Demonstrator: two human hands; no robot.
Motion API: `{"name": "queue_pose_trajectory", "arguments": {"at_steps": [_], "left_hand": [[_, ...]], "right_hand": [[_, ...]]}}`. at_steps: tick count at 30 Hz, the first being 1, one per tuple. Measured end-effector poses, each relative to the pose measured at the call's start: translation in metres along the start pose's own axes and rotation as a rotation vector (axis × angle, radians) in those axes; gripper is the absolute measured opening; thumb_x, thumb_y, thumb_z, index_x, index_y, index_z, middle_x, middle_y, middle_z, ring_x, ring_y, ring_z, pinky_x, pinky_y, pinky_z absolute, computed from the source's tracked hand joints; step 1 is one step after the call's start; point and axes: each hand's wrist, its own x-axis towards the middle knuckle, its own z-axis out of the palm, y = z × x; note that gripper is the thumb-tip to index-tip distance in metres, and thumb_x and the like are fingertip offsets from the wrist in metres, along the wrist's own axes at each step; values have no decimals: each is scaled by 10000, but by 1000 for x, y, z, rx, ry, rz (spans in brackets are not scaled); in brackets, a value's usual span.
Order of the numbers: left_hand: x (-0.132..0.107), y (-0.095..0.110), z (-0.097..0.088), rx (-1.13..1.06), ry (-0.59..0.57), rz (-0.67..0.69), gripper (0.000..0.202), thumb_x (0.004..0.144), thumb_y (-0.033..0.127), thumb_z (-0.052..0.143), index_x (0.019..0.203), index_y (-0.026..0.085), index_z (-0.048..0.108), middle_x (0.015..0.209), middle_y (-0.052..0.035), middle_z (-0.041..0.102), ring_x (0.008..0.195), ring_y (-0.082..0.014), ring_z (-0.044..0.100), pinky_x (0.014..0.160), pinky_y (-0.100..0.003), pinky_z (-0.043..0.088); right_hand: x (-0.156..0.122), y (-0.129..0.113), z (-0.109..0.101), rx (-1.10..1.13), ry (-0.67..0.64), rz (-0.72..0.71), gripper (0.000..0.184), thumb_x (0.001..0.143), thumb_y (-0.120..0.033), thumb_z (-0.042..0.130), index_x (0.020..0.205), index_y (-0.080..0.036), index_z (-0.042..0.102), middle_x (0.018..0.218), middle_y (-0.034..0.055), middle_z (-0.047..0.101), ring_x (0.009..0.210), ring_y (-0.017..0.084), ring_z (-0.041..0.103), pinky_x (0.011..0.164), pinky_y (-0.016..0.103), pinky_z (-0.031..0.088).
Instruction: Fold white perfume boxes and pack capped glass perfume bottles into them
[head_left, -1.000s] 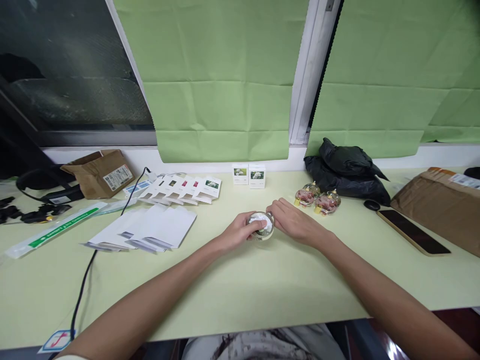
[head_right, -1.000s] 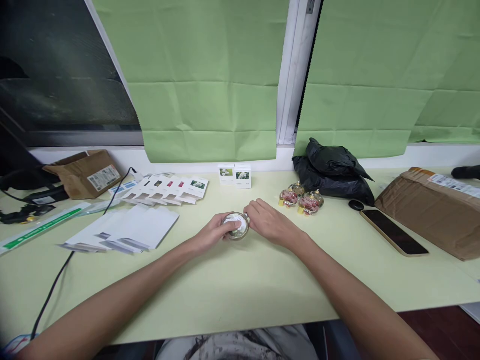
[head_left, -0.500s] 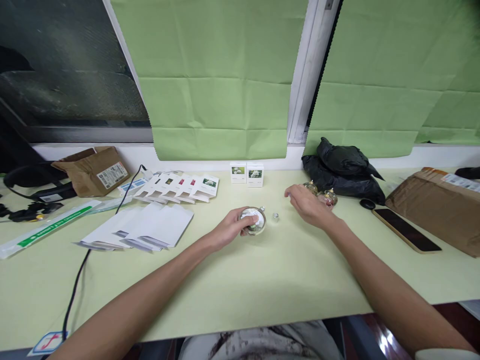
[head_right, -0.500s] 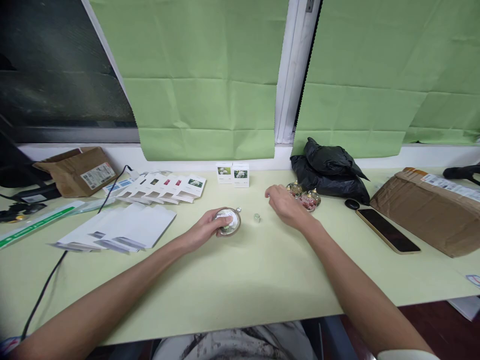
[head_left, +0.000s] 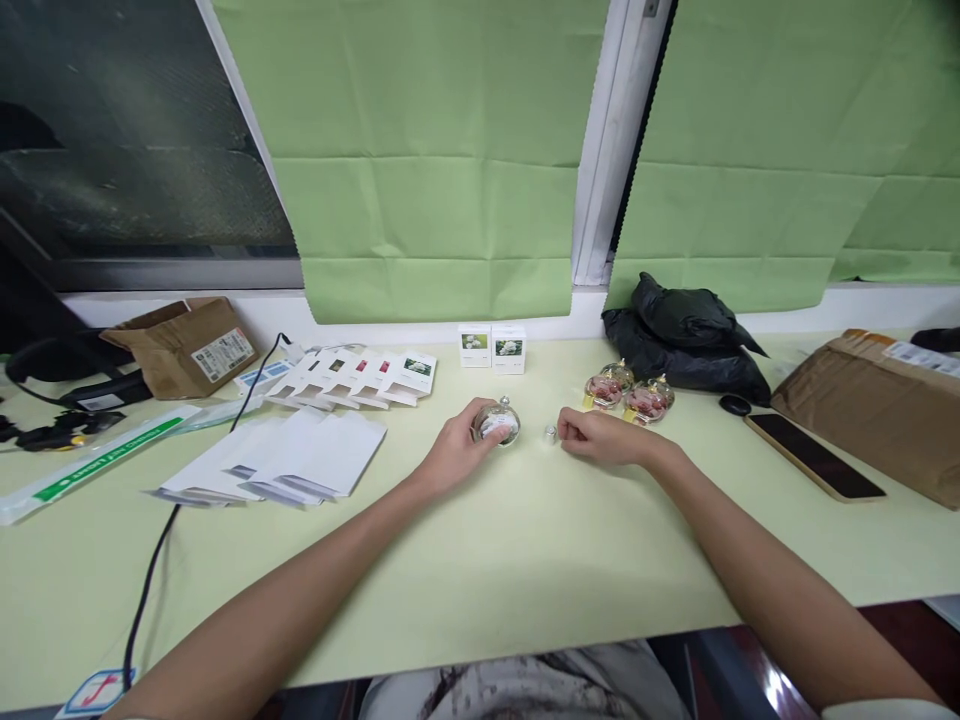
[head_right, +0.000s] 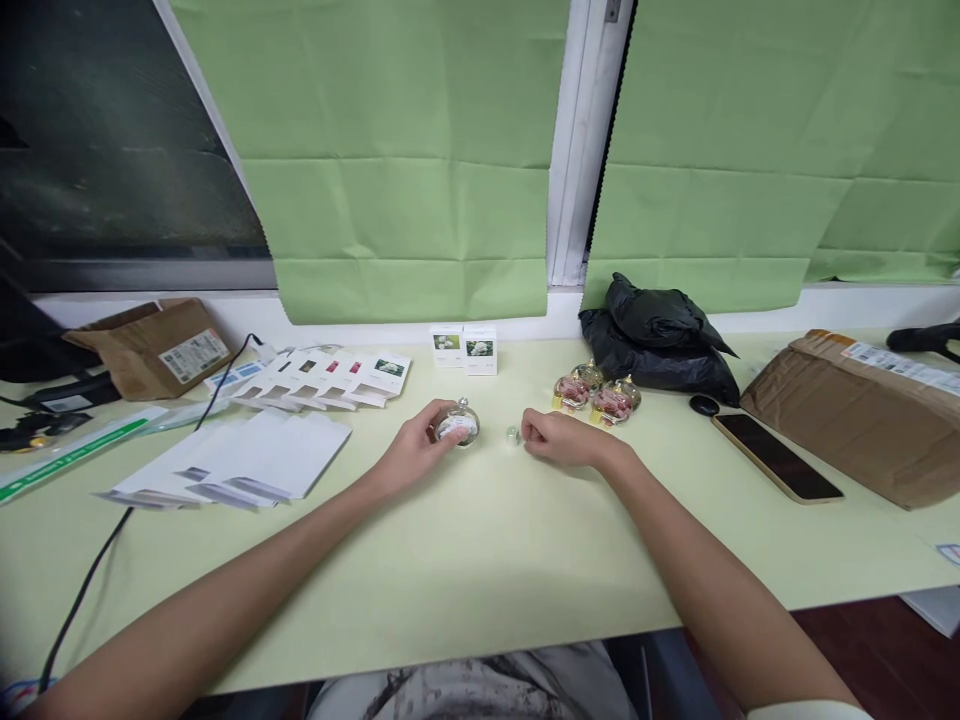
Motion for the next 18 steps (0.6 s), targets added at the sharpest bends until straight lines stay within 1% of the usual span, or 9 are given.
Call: {"name": "queue_pose_trajectory", "arguments": {"at_steps": [2, 3, 5, 7, 9, 11, 13, 15, 18], "left_hand": [[1, -1, 0, 31, 7, -12, 426, 964, 521, 630, 1299, 259, 628, 1119, -29, 733, 948, -208, 661, 842, -320, 511], [2, -2, 0, 45, 13, -18, 423, 965, 512, 633, 1308, 265, 628, 1132, -27, 731, 935, -204, 658, 837, -319, 509], [4, -2, 2, 61, 38, -20, 422, 966, 495, 638, 1324, 271, 628, 1178, -30, 725, 899, -196, 651, 823, -319, 505], [5, 0, 4, 52, 65, 14, 414, 972, 475, 639, 1327, 263, 633, 1231, -44, 709, 910, -197, 647, 828, -319, 500], [5, 5, 8, 38, 82, 74, 387, 979, 456, 642, 1307, 252, 647, 1242, -57, 689, 967, -207, 642, 849, -317, 492], [3, 11, 11, 53, 70, 123, 351, 981, 444, 651, 1278, 257, 668, 1177, -57, 673, 970, -207, 629, 850, -313, 482], [0, 16, 14, 81, 44, 146, 331, 979, 443, 661, 1260, 269, 684, 1105, -51, 653, 906, -195, 611, 820, -310, 474], [-4, 20, 16, 83, 25, 158, 327, 978, 445, 666, 1254, 270, 688, 1078, -49, 640, 865, -187, 594, 792, -306, 469], [-7, 23, 19, 66, 16, 170, 324, 969, 440, 683, 1240, 263, 691, 1060, -42, 637, 839, -177, 577, 770, -299, 465]], "right_hand": [[-2, -2, -4, 32, -18, 13, 194, 906, -262, 575, 1098, -232, 584, 799, -8, 651, 690, 172, 561, 609, 269, 346], [-3, -5, -6, 42, 13, 7, 217, 912, -260, 568, 1126, -230, 587, 784, -11, 642, 684, 173, 556, 609, 271, 347], [-4, -14, -11, 50, 170, -42, 224, 946, -265, 540, 1161, -226, 592, 788, -6, 626, 697, 177, 548, 636, 280, 368], [-4, -28, -11, 55, 392, -127, 231, 992, -314, 538, 1198, -225, 593, 878, 23, 633, 756, 185, 554, 700, 301, 411], [-4, -42, -8, 77, 488, -225, 307, 1016, -401, 574, 1279, -243, 580, 1039, 65, 640, 836, 197, 572, 749, 319, 452], [-3, -54, -1, 84, 485, -304, 331, 1035, -441, 572, 1315, -265, 572, 1095, 78, 631, 893, 207, 583, 766, 325, 473], [-3, -61, 5, 81, 492, -351, 267, 1067, -435, 520, 1257, -260, 589, 1059, 76, 634, 890, 208, 585, 763, 329, 477], [-3, -65, 9, 89, 505, -363, 231, 1084, -427, 488, 1185, -249, 595, 1015, 68, 639, 863, 202, 585, 758, 328, 473], [-3, -67, 10, 120, 489, -364, 229, 1080, -437, 496, 1152, -243, 594, 1005, 62, 645, 837, 193, 586, 747, 322, 466]]}}
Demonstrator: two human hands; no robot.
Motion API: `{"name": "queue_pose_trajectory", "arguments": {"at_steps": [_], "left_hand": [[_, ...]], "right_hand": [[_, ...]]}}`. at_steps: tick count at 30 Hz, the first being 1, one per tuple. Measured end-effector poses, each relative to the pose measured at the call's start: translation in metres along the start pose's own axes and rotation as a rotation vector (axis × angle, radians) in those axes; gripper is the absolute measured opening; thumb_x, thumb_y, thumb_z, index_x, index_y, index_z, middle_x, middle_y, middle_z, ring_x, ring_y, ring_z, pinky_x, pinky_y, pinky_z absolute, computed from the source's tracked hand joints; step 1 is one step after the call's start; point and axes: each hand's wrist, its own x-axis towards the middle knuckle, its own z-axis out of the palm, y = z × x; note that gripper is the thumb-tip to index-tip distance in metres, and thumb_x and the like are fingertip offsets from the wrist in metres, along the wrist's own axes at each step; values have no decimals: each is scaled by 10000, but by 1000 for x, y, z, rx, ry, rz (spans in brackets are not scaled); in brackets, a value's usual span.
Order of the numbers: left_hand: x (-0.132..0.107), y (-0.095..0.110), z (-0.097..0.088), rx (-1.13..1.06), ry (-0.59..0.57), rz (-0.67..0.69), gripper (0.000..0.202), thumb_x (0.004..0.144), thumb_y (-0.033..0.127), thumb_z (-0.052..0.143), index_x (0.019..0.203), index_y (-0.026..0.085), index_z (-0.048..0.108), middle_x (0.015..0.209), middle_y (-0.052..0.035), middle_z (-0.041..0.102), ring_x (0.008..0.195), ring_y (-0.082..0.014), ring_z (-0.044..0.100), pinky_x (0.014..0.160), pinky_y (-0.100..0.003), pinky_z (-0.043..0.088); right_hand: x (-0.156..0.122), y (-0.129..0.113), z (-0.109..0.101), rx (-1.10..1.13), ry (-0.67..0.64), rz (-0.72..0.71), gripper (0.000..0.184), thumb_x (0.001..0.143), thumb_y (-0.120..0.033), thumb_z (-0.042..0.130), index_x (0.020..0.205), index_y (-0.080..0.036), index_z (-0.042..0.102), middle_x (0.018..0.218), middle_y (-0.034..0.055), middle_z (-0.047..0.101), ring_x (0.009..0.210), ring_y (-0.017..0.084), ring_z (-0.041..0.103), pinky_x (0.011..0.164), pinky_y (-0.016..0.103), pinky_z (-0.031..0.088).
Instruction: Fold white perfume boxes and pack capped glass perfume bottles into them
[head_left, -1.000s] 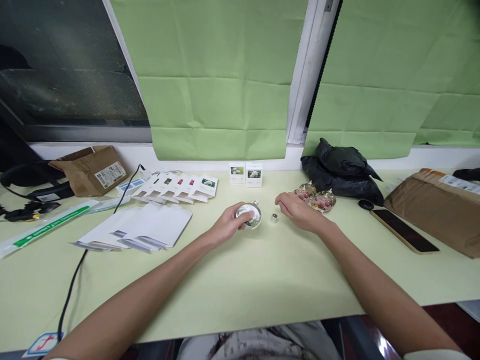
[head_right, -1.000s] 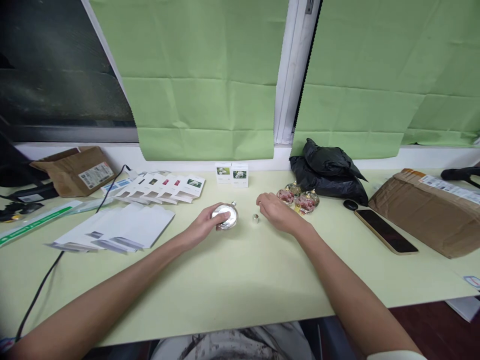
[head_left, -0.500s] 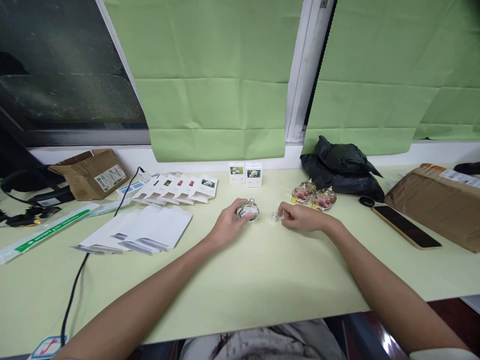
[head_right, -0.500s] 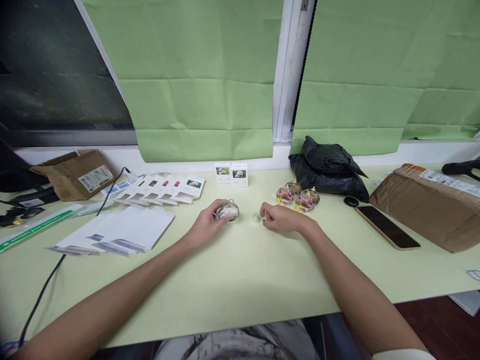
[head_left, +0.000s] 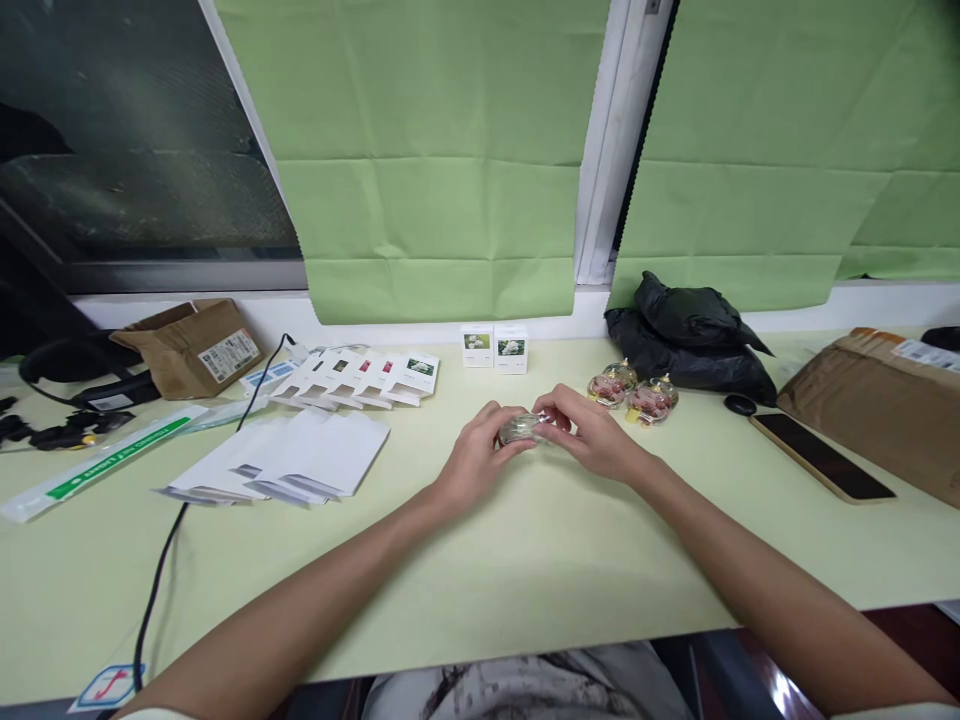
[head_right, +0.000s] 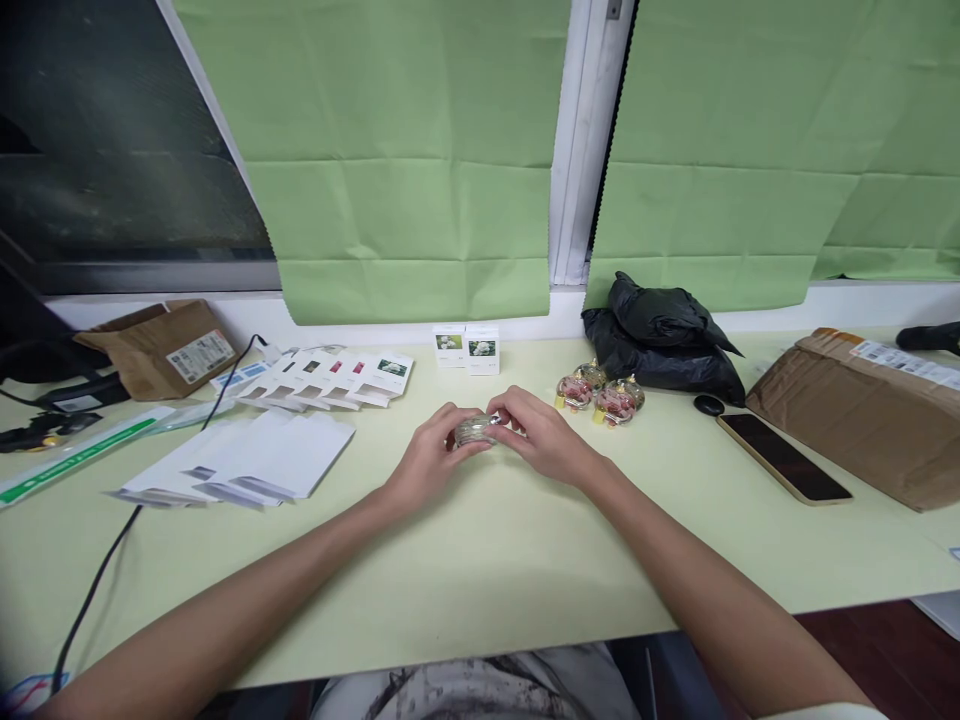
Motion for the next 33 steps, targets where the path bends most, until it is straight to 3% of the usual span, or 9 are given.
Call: {"name": "queue_pose_trajectory", "arguments": {"at_steps": [3, 8, 10, 14, 19, 25, 29, 33], "left_hand": [[0, 3, 1, -33, -8, -27, 367, 941, 461, 714, 1240, 251, 675, 1049, -34, 658, 825, -171, 577, 743, -293, 462], [1, 8, 0, -119, 2, -93, 595, 931, 488, 716, 1444, 290, 491, 1142, -35, 672, 805, -149, 609, 710, -282, 474], [1, 6, -2, -105, 34, -108, 560, 969, 494, 656, 1457, 299, 461, 1226, -53, 648, 850, -150, 621, 717, -283, 475], [2, -5, -6, -48, 66, -136, 440, 1027, 495, 548, 1409, 285, 491, 1222, -54, 640, 882, -157, 610, 729, -287, 464], [3, -15, -8, -3, 50, -152, 409, 1044, 482, 513, 1403, 286, 496, 1219, -40, 640, 891, -154, 599, 748, -285, 454], [2, -17, -6, 10, 34, -154, 394, 1050, 477, 501, 1398, 291, 500, 1216, -31, 639, 907, -153, 600, 762, -283, 455], [2, -19, -6, 12, 24, -166, 399, 1050, 479, 498, 1401, 288, 501, 1204, -31, 641, 900, -154, 599, 762, -289, 454], [1, -19, -6, 20, -3, -194, 406, 1048, 484, 497, 1400, 283, 504, 1205, -36, 641, 912, -163, 599, 767, -302, 453]], "right_hand": [[2, 0, -5, 3, 11, 29, 230, 1083, -439, 480, 1101, -241, 595, 969, 53, 649, 802, 192, 580, 723, 322, 452], [5, 10, -31, -118, 151, 106, 227, 1073, -430, 489, 1038, -234, 597, 869, 33, 626, 760, 196, 564, 704, 323, 430], [4, 19, -45, -206, 199, 151, 224, 1067, -427, 493, 1032, -230, 594, 851, 36, 622, 750, 202, 561, 687, 325, 418], [-2, 45, -61, -389, 141, 193, 206, 1060, -393, 481, 976, -227, 568, 921, 75, 647, 816, 235, 587, 719, 347, 421], [-9, 74, -57, -450, 55, 273, 187, 1050, -331, 482, 903, -229, 535, 957, 92, 667, 863, 253, 627, 754, 353, 437], [-8, 91, -50, -522, 57, 328, 157, 1044, -291, 488, 937, -209, 567, 995, 116, 687, 902, 268, 645, 771, 355, 443], [-6, 95, -49, -562, 61, 332, 149, 1044, -288, 494, 952, -201, 573, 1001, 125, 681, 914, 281, 646, 792, 366, 448], [-6, 81, -49, -617, 102, 281, 171, 1048, -340, 497, 1062, -186, 570, 1057, 153, 660, 985, 321, 626, 819, 398, 456]]}}
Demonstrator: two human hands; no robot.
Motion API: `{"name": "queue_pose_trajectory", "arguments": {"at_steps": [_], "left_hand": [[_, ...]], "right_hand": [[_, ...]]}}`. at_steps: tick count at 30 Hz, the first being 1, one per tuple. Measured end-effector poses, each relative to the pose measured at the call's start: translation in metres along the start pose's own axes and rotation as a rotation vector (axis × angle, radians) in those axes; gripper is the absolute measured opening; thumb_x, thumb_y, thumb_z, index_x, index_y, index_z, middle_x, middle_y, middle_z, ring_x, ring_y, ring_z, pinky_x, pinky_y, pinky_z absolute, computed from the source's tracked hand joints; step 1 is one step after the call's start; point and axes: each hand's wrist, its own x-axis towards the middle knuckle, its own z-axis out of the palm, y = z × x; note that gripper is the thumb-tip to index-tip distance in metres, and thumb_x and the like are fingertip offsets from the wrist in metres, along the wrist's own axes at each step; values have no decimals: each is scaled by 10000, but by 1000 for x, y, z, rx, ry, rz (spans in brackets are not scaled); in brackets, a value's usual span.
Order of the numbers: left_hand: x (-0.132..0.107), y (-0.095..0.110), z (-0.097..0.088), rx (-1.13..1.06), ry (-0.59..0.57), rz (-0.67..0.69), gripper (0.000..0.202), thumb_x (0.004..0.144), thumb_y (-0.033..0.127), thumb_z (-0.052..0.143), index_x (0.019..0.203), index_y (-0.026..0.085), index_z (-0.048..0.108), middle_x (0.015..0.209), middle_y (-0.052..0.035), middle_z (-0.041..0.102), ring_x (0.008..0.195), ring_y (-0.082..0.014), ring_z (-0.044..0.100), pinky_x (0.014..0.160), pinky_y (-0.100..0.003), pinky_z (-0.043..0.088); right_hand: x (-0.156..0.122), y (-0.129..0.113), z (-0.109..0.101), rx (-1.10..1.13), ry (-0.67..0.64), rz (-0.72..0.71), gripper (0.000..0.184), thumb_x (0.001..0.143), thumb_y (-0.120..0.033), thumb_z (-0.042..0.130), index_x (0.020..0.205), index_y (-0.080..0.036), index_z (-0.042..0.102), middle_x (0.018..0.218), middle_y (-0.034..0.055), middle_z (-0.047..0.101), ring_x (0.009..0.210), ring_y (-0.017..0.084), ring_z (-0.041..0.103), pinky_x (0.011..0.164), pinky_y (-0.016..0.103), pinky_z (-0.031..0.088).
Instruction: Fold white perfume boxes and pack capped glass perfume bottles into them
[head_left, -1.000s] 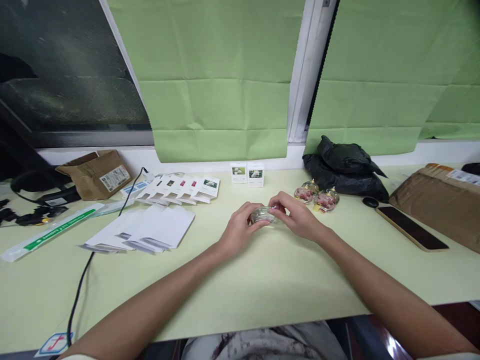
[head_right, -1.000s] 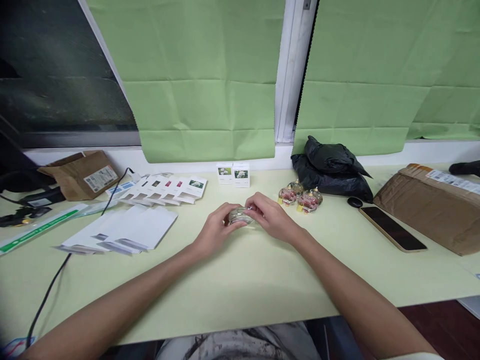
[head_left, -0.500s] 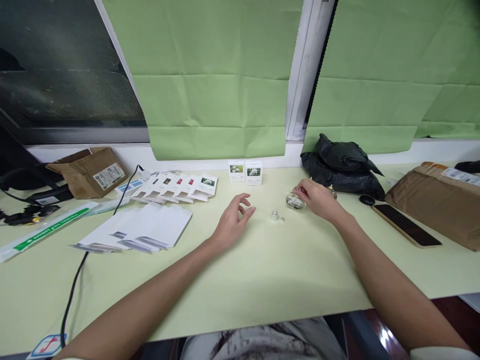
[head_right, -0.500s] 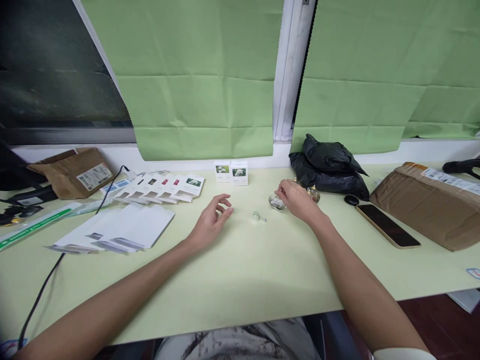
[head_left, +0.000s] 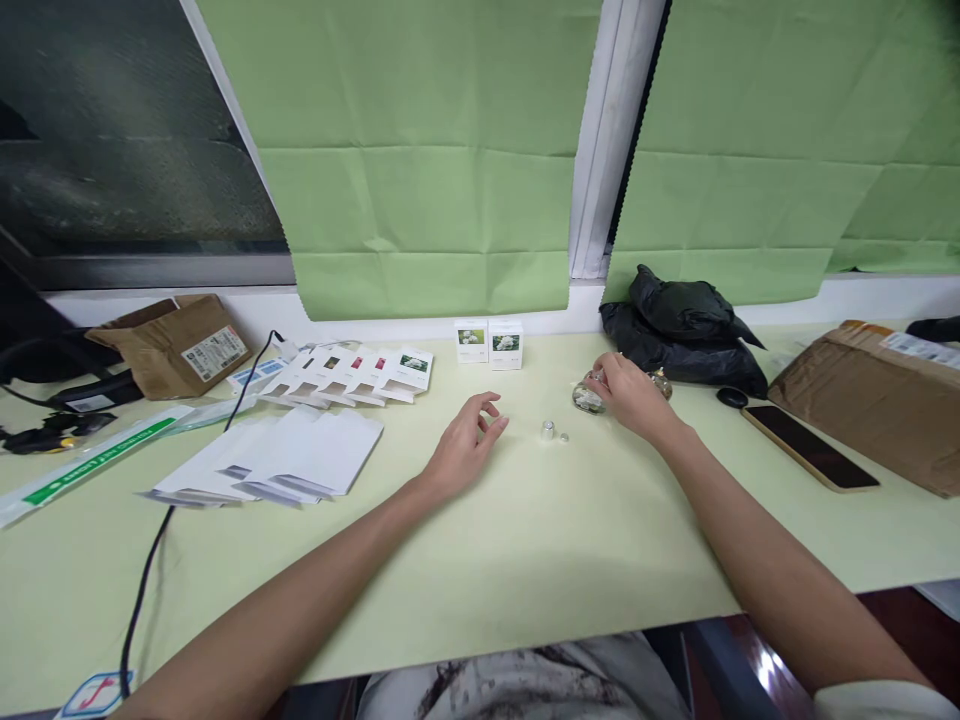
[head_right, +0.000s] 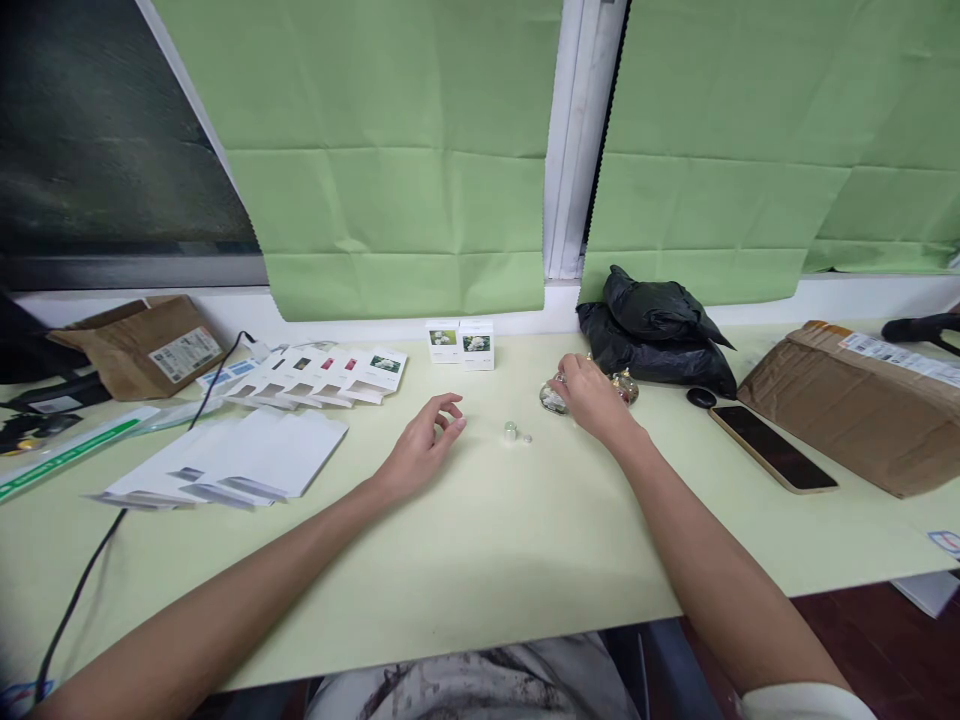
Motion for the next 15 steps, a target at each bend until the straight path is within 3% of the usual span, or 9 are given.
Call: {"name": "queue_pose_trajectory", "arguments": {"at_steps": [3, 7, 9, 15], "left_hand": [[-1, 0, -1, -1, -9, -8, 418, 1047, 491, 490, 1404, 274, 506, 1208, -47, 644, 904, -171, 598, 774, -315, 457], [-2, 0, -1, 4, -10, -2, 426, 1045, 500, 489, 1407, 275, 508, 1199, -45, 647, 897, -173, 597, 778, -316, 463], [-2, -1, -1, 15, -11, 10, 423, 1047, 501, 487, 1407, 281, 510, 1192, -42, 646, 906, -174, 602, 772, -309, 463], [-3, -2, -1, 49, -21, 18, 427, 1053, 503, 486, 1422, 290, 497, 1212, -40, 639, 925, -170, 600, 776, -298, 463]], "right_hand": [[-7, -21, -8, 66, 25, -78, 216, 1058, -389, 499, 1162, -208, 553, 1102, 131, 647, 984, 301, 626, 828, 391, 465], [-17, -51, -3, 236, -236, -268, 317, 1019, -465, 603, 1257, -264, 547, 1164, 80, 641, 899, 239, 650, 792, 350, 486], [-19, -59, 3, 230, -296, -308, 238, 1040, -408, 581, 1224, -258, 571, 1154, 75, 637, 894, 224, 649, 773, 334, 478], [-14, -44, 9, 32, -275, -324, 48, 1032, -227, 582, 1023, -209, 626, 1049, 88, 624, 938, 243, 619, 773, 337, 450]]}}
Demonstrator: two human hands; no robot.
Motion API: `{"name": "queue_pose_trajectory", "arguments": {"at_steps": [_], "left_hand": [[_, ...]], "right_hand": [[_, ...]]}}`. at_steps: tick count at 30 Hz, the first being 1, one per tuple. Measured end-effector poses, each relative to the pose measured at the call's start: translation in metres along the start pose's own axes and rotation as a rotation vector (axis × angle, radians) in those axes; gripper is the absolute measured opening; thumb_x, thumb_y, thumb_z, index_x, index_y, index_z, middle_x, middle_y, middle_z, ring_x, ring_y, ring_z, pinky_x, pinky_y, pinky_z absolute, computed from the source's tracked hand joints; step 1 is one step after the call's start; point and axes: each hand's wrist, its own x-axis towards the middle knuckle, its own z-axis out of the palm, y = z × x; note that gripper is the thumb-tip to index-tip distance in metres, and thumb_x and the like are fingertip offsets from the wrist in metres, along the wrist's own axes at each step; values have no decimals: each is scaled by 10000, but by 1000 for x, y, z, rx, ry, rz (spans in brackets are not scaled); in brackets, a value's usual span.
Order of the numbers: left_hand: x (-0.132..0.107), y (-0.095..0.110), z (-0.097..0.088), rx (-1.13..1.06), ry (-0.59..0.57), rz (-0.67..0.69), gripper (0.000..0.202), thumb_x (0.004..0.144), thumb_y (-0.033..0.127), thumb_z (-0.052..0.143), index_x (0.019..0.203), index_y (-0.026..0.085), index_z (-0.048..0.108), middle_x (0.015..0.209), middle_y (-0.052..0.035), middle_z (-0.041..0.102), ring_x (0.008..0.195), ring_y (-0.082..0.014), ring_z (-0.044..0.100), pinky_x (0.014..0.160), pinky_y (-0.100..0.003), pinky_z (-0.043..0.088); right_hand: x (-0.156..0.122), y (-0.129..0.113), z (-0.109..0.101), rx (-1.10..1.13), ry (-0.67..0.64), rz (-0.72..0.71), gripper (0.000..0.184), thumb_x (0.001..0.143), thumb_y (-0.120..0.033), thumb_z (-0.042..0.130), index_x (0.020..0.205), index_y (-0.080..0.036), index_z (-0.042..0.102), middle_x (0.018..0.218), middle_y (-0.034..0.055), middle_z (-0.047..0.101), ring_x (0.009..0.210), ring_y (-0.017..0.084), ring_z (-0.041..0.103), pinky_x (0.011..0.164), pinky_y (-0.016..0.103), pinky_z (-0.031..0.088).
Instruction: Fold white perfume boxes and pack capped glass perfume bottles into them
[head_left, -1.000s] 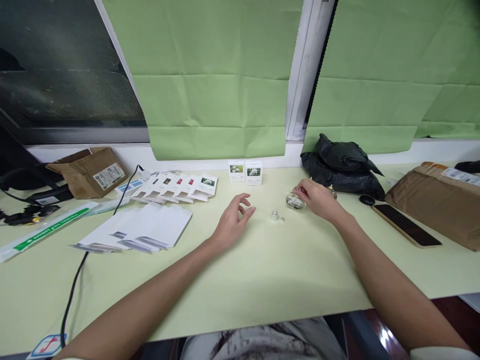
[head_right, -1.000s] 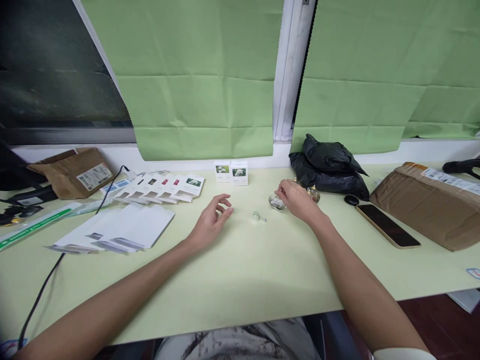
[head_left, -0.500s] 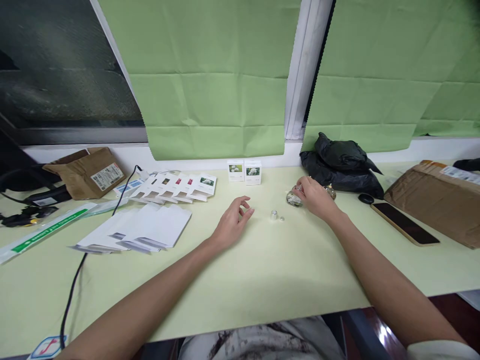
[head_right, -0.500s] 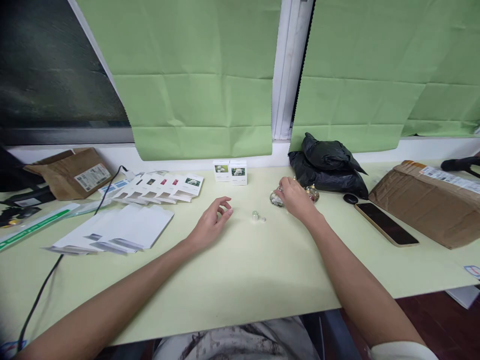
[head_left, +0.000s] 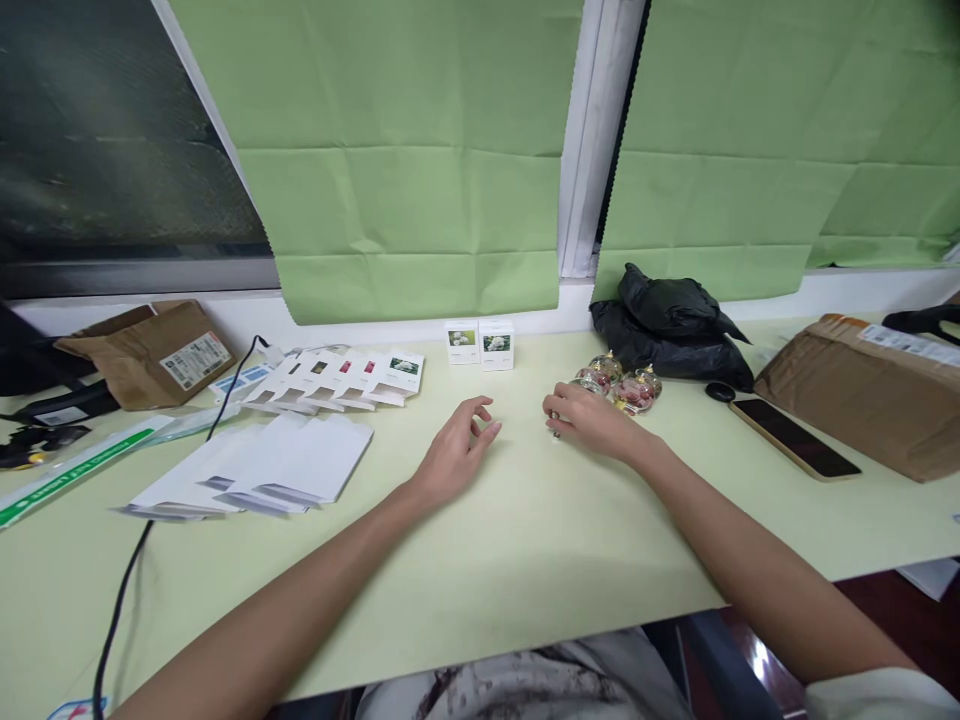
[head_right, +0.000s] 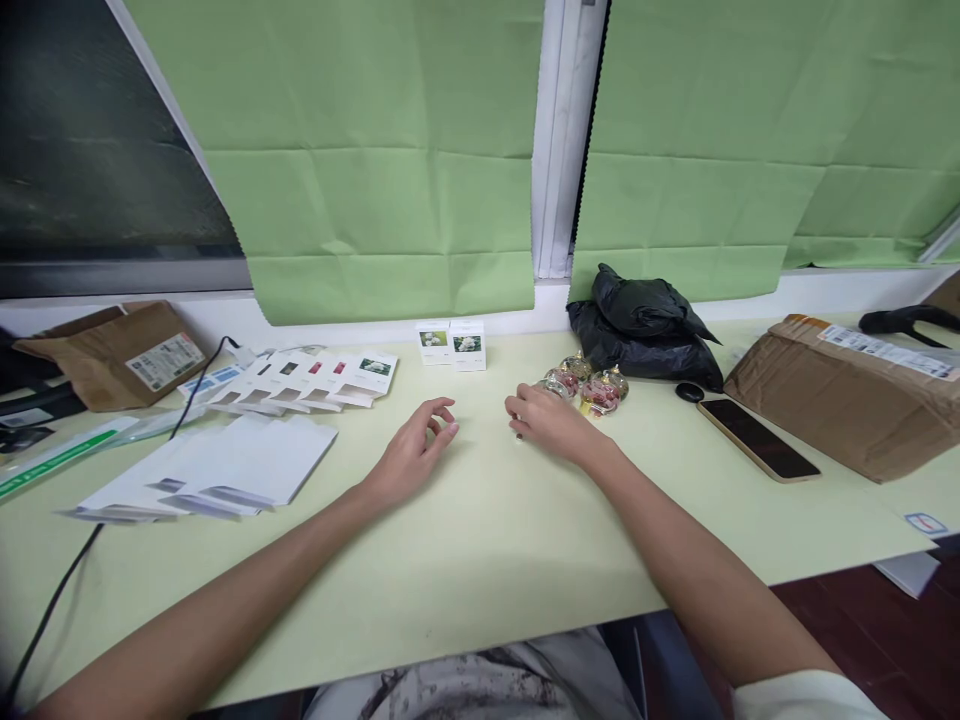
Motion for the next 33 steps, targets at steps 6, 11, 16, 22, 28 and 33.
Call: {"name": "queue_pose_trajectory", "arguments": {"at_steps": [6, 11, 16, 22, 28, 33], "left_hand": [[-1, 2, -1, 18, -26, 9, 419, 1060, 500, 471, 1423, 292, 493, 1231, -45, 629, 928, -173, 599, 785, -309, 467], [-2, 2, 0, 32, -28, 1, 426, 1058, 509, 476, 1430, 300, 483, 1251, -41, 628, 937, -169, 599, 778, -306, 470], [-3, 2, 0, 53, -41, 19, 426, 1062, 507, 468, 1439, 307, 472, 1262, -42, 623, 922, -166, 601, 780, -310, 483], [-3, 0, 0, 64, -49, 25, 423, 1065, 502, 467, 1445, 317, 463, 1271, -38, 620, 924, -163, 608, 779, -309, 493], [-3, -2, 1, 64, -35, 40, 429, 1063, 500, 475, 1449, 314, 469, 1263, -41, 626, 923, -163, 612, 771, -306, 496], [-3, -3, 2, 61, -39, 38, 437, 1062, 506, 477, 1456, 318, 464, 1262, -35, 625, 917, -157, 610, 768, -303, 493]], "right_hand": [[-7, 24, 1, -184, 19, 33, 70, 961, -144, 661, 988, -208, 651, 1102, 134, 654, 1143, 330, 559, 822, 385, 473], [-7, 23, 0, -174, -31, 96, 97, 1009, -129, 578, 1027, -189, 652, 1094, 137, 671, 1028, 284, 621, 757, 347, 452], [-7, 22, -7, -98, -81, 158, 178, 1045, -144, 517, 1157, -188, 648, 1183, 136, 647, 1024, 242, 648, 813, 316, 439], [-6, 21, -11, -145, -108, 184, 164, 1061, -163, 480, 1115, -175, 634, 1226, 142, 624, 1016, 241, 647, 779, 306, 420], [-7, 21, -13, -214, -119, 225, 168, 1053, -151, 472, 1124, -182, 622, 1242, 133, 600, 970, 234, 645, 720, 303, 391], [-7, 23, -14, -207, -122, 235, 175, 1047, -136, 468, 1124, -179, 619, 1234, 133, 599, 1001, 240, 643, 726, 300, 392]]}}
